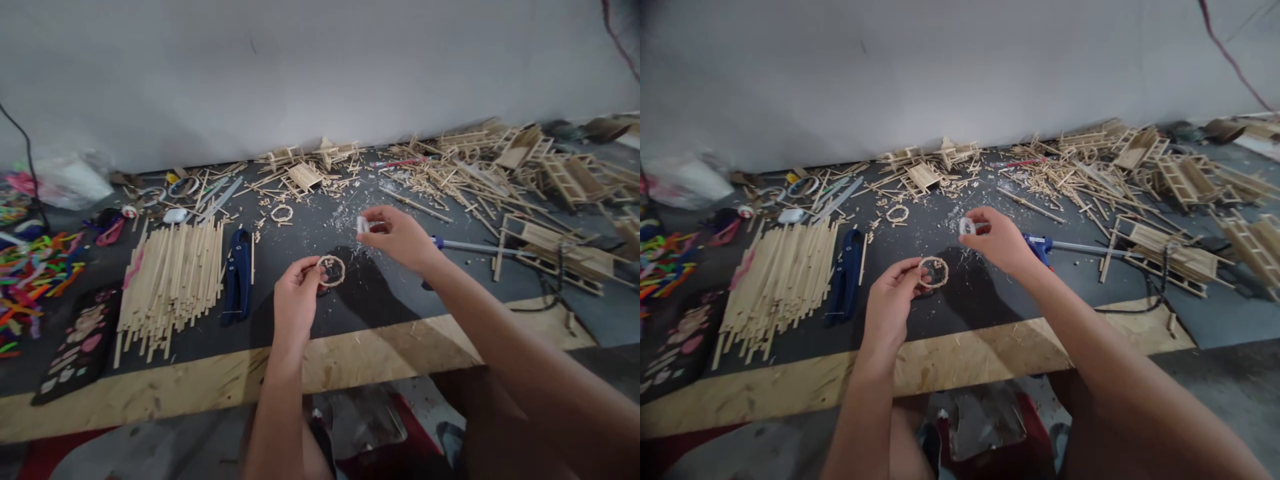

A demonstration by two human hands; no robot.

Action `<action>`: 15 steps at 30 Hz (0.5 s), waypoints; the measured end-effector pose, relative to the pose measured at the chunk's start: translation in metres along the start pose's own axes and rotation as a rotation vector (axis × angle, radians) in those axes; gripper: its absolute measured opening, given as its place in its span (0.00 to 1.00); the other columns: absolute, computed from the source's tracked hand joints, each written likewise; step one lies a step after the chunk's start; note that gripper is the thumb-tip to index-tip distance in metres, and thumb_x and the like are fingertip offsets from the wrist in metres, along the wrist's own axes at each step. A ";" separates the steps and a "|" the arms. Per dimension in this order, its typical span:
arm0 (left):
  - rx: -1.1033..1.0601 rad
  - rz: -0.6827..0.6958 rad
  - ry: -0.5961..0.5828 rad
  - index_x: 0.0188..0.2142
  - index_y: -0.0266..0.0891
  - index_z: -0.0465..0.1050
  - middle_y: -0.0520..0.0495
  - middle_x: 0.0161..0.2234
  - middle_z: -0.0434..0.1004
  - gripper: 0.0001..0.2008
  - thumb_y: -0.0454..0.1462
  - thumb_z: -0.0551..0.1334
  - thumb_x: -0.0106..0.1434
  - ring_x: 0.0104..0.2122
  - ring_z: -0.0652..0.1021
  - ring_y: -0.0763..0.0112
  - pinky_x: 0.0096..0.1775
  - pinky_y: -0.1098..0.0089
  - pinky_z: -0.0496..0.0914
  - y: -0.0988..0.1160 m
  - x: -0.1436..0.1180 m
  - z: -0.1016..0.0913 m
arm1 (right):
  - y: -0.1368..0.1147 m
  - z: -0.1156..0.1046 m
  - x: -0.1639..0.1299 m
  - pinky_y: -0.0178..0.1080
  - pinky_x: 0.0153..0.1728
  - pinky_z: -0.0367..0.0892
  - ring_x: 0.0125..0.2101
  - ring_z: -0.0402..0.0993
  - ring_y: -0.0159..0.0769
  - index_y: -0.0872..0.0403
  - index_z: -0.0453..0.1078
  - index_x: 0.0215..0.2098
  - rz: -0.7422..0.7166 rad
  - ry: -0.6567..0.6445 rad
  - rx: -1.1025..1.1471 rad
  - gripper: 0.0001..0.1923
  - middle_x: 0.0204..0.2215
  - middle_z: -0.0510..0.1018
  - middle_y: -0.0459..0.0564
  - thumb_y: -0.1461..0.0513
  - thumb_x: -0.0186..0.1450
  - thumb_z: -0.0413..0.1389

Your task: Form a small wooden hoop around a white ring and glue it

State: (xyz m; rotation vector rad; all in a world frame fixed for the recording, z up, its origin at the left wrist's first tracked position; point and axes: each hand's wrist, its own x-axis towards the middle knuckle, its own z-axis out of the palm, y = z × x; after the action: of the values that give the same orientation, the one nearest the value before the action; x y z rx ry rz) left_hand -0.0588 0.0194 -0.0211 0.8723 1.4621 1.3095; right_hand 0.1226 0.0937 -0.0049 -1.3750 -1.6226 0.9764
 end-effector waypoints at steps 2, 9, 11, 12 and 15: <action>-0.020 -0.017 0.000 0.37 0.36 0.73 0.48 0.29 0.76 0.11 0.37 0.62 0.53 0.27 0.76 0.72 0.28 0.72 0.71 0.001 0.002 -0.002 | -0.002 0.012 0.021 0.41 0.34 0.66 0.33 0.71 0.37 0.53 0.68 0.43 -0.032 -0.112 -0.176 0.20 0.40 0.75 0.51 0.59 0.51 0.60; -0.126 -0.090 -0.011 0.34 0.36 0.71 0.48 0.29 0.75 0.08 0.35 0.61 0.53 0.28 0.76 0.72 0.29 0.71 0.71 0.008 0.004 -0.006 | -0.022 -0.002 0.045 0.43 0.40 0.63 0.44 0.67 0.43 0.53 0.66 0.50 -0.090 -0.128 -0.365 0.27 0.46 0.71 0.56 0.55 0.53 0.60; -0.169 -0.092 -0.031 0.33 0.36 0.69 0.49 0.28 0.74 0.07 0.35 0.62 0.53 0.28 0.76 0.71 0.30 0.70 0.72 0.010 0.003 -0.006 | -0.027 -0.026 0.029 0.41 0.36 0.63 0.37 0.69 0.38 0.51 0.67 0.47 -0.007 -0.074 -0.268 0.24 0.40 0.73 0.53 0.52 0.54 0.58; -0.195 -0.093 -0.047 0.32 0.36 0.69 0.49 0.28 0.74 0.07 0.35 0.62 0.53 0.28 0.76 0.71 0.31 0.69 0.72 0.011 0.002 -0.006 | -0.029 -0.038 0.018 0.39 0.33 0.62 0.34 0.69 0.35 0.52 0.68 0.44 0.030 -0.019 -0.211 0.21 0.37 0.74 0.51 0.52 0.55 0.58; -0.308 -0.116 -0.127 0.32 0.37 0.66 0.51 0.27 0.73 0.06 0.34 0.62 0.54 0.28 0.76 0.70 0.34 0.65 0.73 0.013 -0.004 -0.002 | -0.029 -0.056 -0.018 0.36 0.25 0.59 0.24 0.65 0.30 0.53 0.70 0.35 0.175 -0.049 -0.095 0.16 0.26 0.72 0.47 0.51 0.57 0.56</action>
State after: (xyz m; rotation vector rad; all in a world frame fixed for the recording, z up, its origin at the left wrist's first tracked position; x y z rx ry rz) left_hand -0.0604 0.0173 -0.0080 0.6465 1.1570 1.3234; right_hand 0.1644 0.0760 0.0429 -1.5904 -1.6228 1.0527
